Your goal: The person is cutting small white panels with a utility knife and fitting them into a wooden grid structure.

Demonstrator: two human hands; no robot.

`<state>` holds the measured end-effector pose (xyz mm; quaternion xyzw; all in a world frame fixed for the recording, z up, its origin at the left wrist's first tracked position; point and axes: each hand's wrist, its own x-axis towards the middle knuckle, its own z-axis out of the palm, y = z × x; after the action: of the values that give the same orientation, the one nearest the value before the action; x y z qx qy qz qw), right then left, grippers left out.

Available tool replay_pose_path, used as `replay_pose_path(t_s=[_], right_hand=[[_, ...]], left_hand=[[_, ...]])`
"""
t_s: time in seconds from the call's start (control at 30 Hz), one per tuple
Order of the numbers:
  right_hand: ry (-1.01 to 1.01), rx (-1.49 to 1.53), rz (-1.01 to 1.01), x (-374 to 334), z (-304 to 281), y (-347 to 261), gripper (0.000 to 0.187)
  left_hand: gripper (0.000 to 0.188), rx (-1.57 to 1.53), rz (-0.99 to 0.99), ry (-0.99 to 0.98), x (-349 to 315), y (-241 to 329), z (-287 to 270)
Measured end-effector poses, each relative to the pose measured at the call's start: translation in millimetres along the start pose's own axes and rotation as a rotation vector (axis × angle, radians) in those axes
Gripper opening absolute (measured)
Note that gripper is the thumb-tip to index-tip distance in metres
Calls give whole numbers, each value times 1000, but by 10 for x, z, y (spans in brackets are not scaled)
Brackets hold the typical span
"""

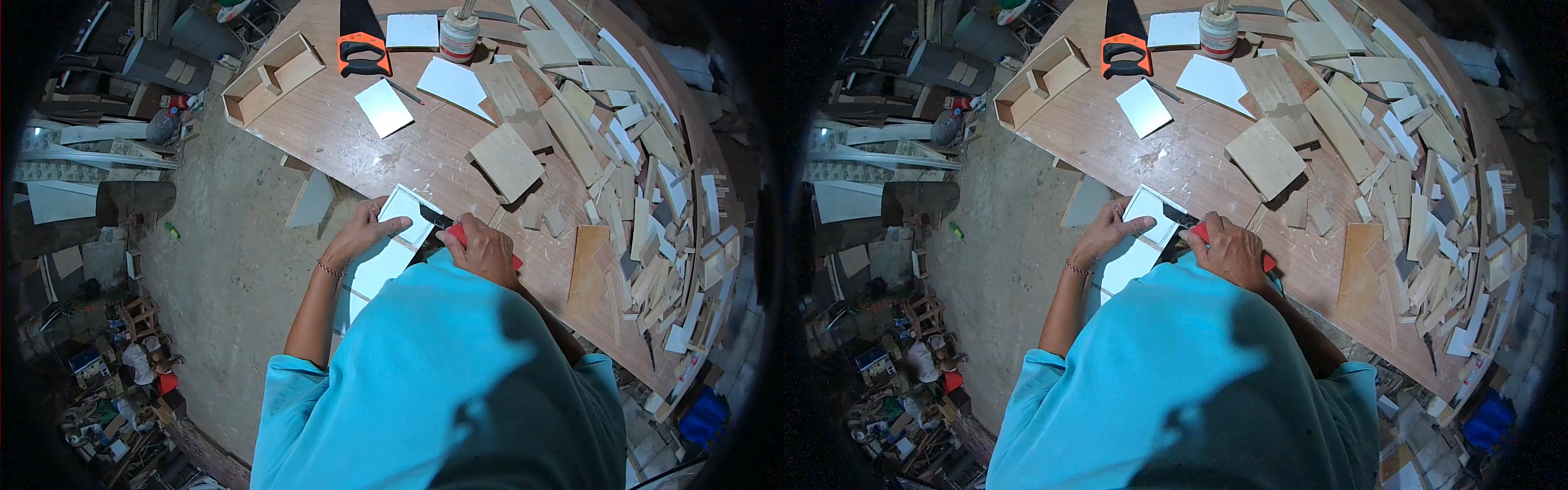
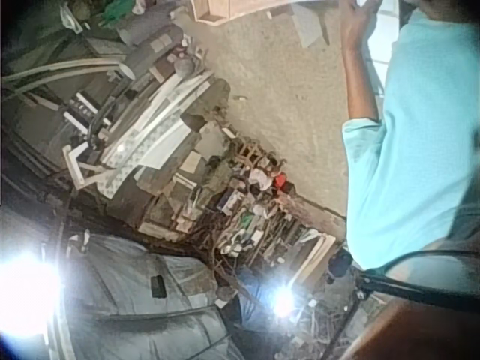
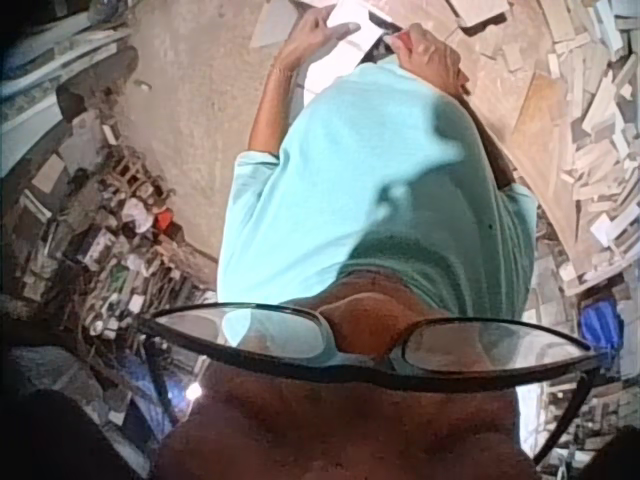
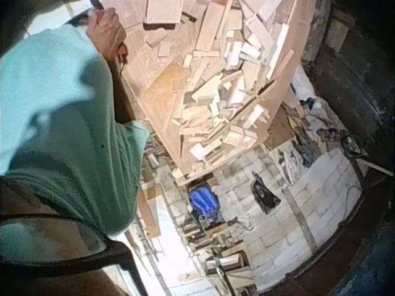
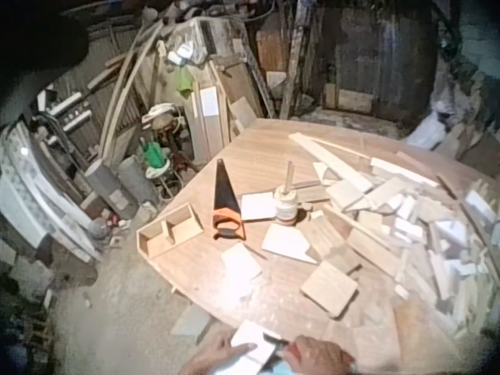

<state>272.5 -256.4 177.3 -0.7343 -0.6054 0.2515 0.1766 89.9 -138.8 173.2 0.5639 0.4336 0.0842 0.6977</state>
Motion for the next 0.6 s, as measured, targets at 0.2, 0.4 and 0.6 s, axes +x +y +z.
replay_pose_path(t_s=[0.2,0.4,0.6], right_hand=[[34,-4,-17,-19,2,1,37],[12,23,19,20,16,-43,39],[10,27,-4,-10,4,-12,40]], left_hand=[[35,9,-5,-7,-9,30,5],[35,-5,10,-38,-2,16,56],[33,-27,8,-24,-5,2,41]])
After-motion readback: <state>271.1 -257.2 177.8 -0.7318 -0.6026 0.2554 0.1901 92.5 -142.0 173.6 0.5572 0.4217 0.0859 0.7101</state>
